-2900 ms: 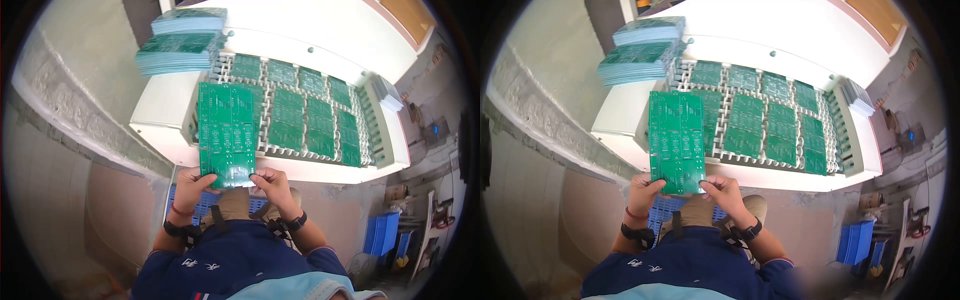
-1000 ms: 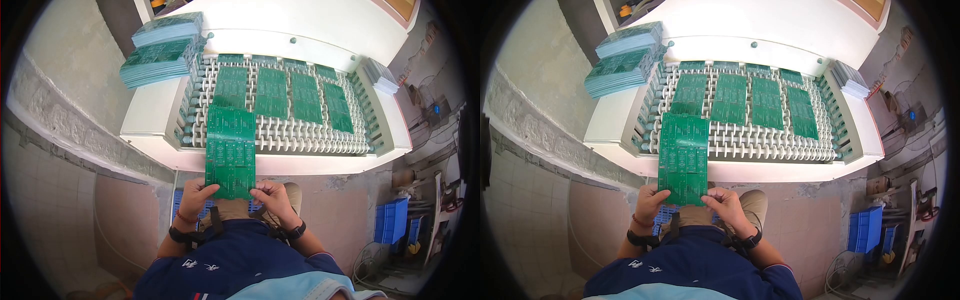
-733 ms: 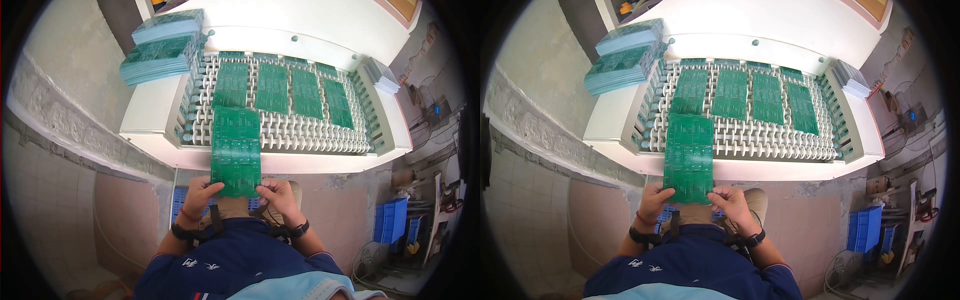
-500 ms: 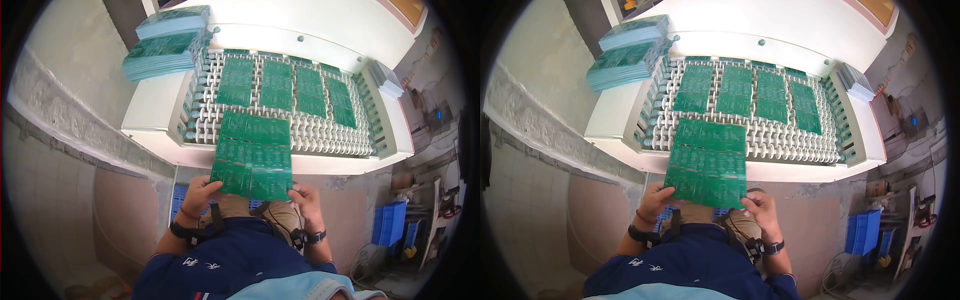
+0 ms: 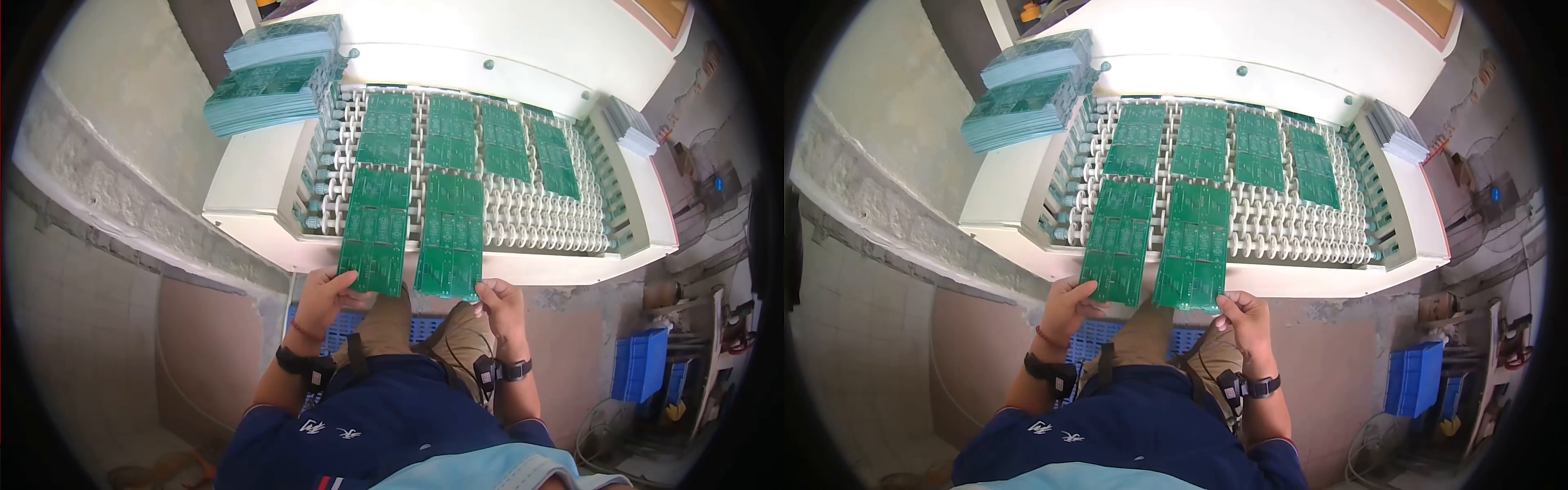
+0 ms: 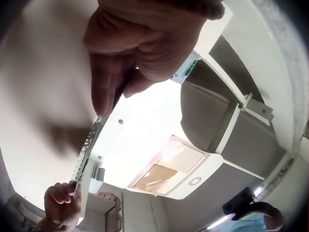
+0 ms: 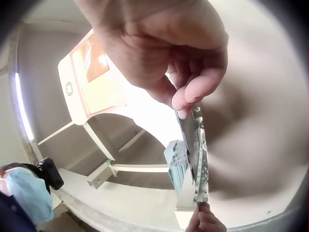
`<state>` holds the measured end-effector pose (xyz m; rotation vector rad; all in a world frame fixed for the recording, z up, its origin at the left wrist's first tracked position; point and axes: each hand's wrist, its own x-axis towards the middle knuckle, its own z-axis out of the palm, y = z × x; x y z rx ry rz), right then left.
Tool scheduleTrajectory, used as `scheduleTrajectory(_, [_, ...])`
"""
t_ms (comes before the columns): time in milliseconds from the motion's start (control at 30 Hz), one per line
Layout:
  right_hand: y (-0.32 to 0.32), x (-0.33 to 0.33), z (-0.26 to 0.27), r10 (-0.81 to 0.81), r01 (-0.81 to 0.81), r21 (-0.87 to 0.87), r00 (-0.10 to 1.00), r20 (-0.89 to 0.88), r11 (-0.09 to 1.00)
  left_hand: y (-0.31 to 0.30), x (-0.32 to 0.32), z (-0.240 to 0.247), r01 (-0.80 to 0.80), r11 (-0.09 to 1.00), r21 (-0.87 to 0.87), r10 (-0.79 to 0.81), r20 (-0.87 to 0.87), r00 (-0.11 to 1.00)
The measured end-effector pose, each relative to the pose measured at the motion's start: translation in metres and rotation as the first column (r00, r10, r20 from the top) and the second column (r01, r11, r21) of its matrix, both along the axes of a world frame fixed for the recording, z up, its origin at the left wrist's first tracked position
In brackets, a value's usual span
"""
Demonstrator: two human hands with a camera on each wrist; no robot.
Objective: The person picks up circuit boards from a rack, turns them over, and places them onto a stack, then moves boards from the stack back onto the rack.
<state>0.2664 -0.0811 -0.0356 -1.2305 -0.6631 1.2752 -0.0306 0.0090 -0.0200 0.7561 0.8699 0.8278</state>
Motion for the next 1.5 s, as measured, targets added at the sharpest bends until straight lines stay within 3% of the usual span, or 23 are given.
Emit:
scheduleTrajectory(67, [0.001, 0.001, 0.003, -0.063, 0.072, -0.038, 0.978, 0.201, 0.997, 0.004, 0.000, -0.001, -0.008, 1.000, 0.012, 0.008, 0.013, 1.000])
scheduleTrajectory(333, [-0.036, 0.065, -0.004, -0.268, 0.270, 0.021, 0.939, 0.217, 0.963, 0.007, 0.004, -0.004, -0.045, 0.999, 0.007, 0.044, 0.065, 0.997])
scheduleTrajectory(533, [-0.023, 0.090, -0.006, -0.355, 0.352, 0.048, 0.919, 0.170, 0.935, 0.009, 0.003, -0.006, -0.068, 0.998, -0.007, 0.068, 0.154, 0.986])
scheduleTrajectory(667, [-0.020, 0.088, -0.008, -0.328, 0.324, 0.052, 0.921, 0.210, 0.944, -0.003, -0.010, 0.000, -0.112, 0.993, -0.035, 0.114, 0.073, 0.991])
scheduleTrajectory(733, [-0.026, 0.094, -0.007, -0.388, 0.416, 0.021, 0.825, 0.411, 0.909, -0.009, -0.027, 0.008, -0.160, 0.987, -0.002, 0.160, 0.017, 0.987])
scheduleTrajectory(800, [-0.032, 0.101, -0.011, -0.480, 0.503, 0.059, 0.775, 0.411, 0.862, -0.017, -0.046, 0.030, -0.073, 0.976, 0.205, 0.125, -0.256, 0.958])
scheduleTrajectory(833, [-0.037, 0.106, -0.011, -0.485, 0.502, 0.070, 0.778, 0.398, 0.862, -0.018, -0.053, 0.048, -0.050, 0.950, 0.308, 0.135, -0.262, 0.956])
scheduleTrajectory(867, [-0.041, 0.111, -0.011, -0.495, 0.507, 0.080, 0.777, 0.388, 0.858, -0.021, -0.053, 0.072, -0.050, 0.912, 0.407, 0.226, -0.399, 0.889])
scheduleTrajectory(933, [-0.046, 0.119, -0.017, -0.503, 0.490, 0.125, 0.801, 0.324, 0.862, -0.012, -0.058, 0.108, 0.101, 0.737, 0.668, 0.406, -0.557, 0.724])
scheduleTrajectory(1000, [-0.046, 0.122, -0.016, -0.525, 0.493, 0.181, 0.811, 0.257, 0.851, 0.003, -0.048, 0.158, 0.253, 0.629, 0.735, 0.537, -0.646, 0.542])
scheduleTrajectory(1067, [-0.047, 0.118, -0.014, -0.530, 0.492, 0.199, 0.811, 0.247, 0.847, 0.039, -0.040, 0.172, 0.293, 0.430, 0.854, 0.664, -0.519, 0.538])
scheduleTrajectory(1167, [-0.053, 0.111, -0.009, -0.512, 0.474, 0.197, 0.817, 0.264, 0.858, 0.109, -0.027, 0.185, 0.573, 0.314, 0.756, 0.807, -0.531, 0.258])
scheduleTrajectory(1200, [-0.055, 0.112, -0.012, -0.517, 0.476, 0.207, 0.816, 0.256, 0.855, 0.131, -0.020, 0.183, 0.645, 0.299, 0.703, 0.844, -0.510, 0.165])
scheduleTrajectory(1300, [-0.067, 0.116, -0.023, -0.525, 0.479, 0.227, 0.817, 0.239, 0.848, 0.177, 0.006, 0.182, 0.695, 0.303, 0.652, 0.858, -0.504, 0.099])
scheduleTrajectory(1367, [-0.075, 0.118, -0.025, -0.529, 0.472, 0.258, 0.816, 0.233, 0.843, 0.199, 0.020, 0.178, 0.731, 0.453, 0.511, 0.833, -0.535, -0.142])
scheduleTrajectory(1400, [-0.079, 0.117, -0.023, -0.537, 0.479, 0.264, 0.811, 0.232, 0.837, 0.209, 0.022, 0.173, 0.734, 0.443, 0.515, 0.837, -0.531, -0.133])
scheduleTrajectory(1467, [-0.087, 0.117, -0.018, -0.588, 0.538, 0.245, 0.771, 0.243, 0.807, 0.223, 0.026, 0.164, 0.662, 0.579, 0.477, 0.761, -0.608, -0.227])
scheduleTrajectory(1500, [-0.091, 0.121, -0.018, -0.595, 0.545, 0.245, 0.766, 0.243, 0.802, 0.225, 0.027, 0.163, 0.666, 0.573, 0.477, 0.763, -0.608, -0.221])
